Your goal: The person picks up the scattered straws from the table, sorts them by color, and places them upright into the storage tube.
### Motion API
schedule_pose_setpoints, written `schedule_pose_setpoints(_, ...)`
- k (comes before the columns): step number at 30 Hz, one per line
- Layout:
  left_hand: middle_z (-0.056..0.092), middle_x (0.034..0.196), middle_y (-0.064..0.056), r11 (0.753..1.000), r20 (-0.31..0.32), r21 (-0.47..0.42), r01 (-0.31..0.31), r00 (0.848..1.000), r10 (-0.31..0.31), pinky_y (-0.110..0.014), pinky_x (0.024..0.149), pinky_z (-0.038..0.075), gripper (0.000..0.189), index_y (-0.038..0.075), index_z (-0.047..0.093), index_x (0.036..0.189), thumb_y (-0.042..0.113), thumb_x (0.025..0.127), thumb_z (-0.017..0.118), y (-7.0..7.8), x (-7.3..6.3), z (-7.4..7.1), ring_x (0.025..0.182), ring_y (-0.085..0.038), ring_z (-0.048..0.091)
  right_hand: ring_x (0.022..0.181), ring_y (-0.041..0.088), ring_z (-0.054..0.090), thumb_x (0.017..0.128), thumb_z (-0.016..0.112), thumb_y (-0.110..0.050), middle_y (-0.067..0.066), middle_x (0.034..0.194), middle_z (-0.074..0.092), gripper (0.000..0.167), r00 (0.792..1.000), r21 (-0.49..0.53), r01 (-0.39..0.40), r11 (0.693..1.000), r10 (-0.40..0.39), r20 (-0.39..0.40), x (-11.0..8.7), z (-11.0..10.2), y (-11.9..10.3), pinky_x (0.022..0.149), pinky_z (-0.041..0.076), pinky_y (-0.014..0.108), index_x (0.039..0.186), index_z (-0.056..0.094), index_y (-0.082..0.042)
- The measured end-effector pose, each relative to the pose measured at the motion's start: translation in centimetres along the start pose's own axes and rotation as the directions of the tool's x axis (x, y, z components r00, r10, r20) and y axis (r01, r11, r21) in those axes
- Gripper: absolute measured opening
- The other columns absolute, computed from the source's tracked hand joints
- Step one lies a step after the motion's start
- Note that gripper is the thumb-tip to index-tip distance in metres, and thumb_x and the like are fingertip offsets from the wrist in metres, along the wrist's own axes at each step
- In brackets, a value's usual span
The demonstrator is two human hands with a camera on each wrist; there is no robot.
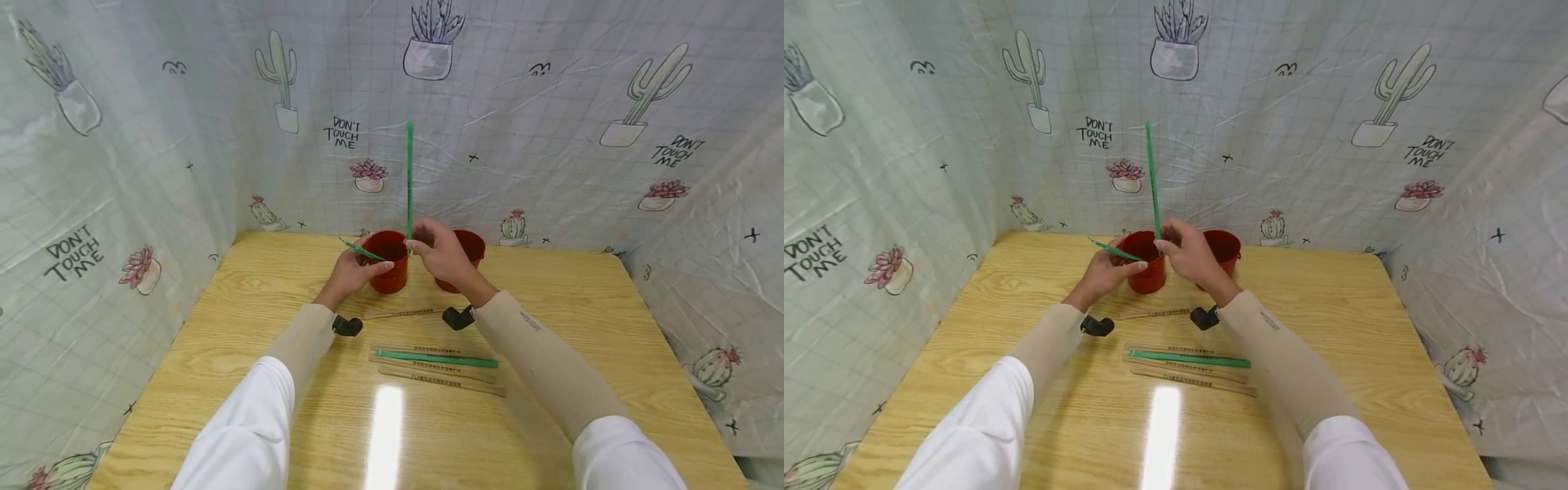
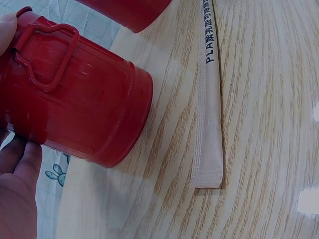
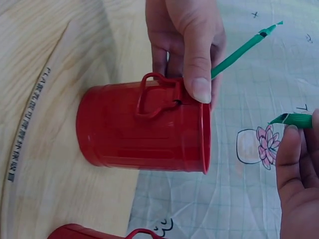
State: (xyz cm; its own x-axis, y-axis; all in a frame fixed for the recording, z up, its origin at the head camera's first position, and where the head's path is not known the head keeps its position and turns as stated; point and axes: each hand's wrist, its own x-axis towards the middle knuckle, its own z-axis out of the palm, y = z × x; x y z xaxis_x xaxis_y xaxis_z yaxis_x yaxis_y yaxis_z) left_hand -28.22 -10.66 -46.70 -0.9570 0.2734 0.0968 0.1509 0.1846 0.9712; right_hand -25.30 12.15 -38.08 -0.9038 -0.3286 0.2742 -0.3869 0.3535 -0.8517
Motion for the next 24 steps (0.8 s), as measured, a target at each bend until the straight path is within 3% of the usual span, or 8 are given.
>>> schedule_pose_setpoints(9, 0.061, 0.148, -0.006, 1.0, 0.001, 0.025, -0.004, 1.0, 0.004, -0.05, 0.118, 0.047, 0.065, 0.02, 0.051, 0.152, 0.027, 0.094, 0.08, 0.0, 0.0, 0.0, 0.14, -0.027, 0.056, 0.09, 0.028, 0.063, 0.101, 0.066, -0.005, 0.016, 0.099, 0.068, 0.008, 1.0, -0.028, 0.023, 0.999, -0.023, -0.016, 1.5, 0.7, -0.1, 0.086, 0.056, 0.036, 0.106, 0.065, 0.001)
schedule_pose_setpoints(18, 0.06, 0.147, -0.009, 1.0, -0.001, 0.017, -0.022, 1.0, 0.022, -0.051, 0.117, 0.048, 0.065, 0.017, 0.051, 0.152, 0.025, 0.095, 0.079, 0.2, -0.1, 0.1, 0.139, -0.029, 0.057, 0.086, 0.028, 0.066, 0.099, 0.067, -0.001, 0.016, 0.095, 0.071, 0.006, 0.998, -0.041, 0.055, 0.998, -0.056, -0.026, 2.5, 1.7, 1.3, 0.084, 0.06, 0.039, 0.104, 0.069, 0.002)
schedule_pose_setpoints(24, 0.059, 0.149, -0.008, 1.0, -0.001, 0.015, -0.001, 1.0, 0.001, -0.051, 0.119, 0.046, 0.063, 0.019, 0.051, 0.153, 0.023, 0.095, 0.078, 0.4, -0.2, 0.2, 0.143, -0.029, 0.055, 0.092, 0.028, 0.069, 0.1, 0.067, -0.003, 0.014, 0.101, 0.074, 0.015, 1.0, -0.088, 0.013, 0.996, -0.013, 0.005, 2.6, 2.6, 2.1, 0.088, 0.061, 0.043, 0.113, 0.07, 0.002)
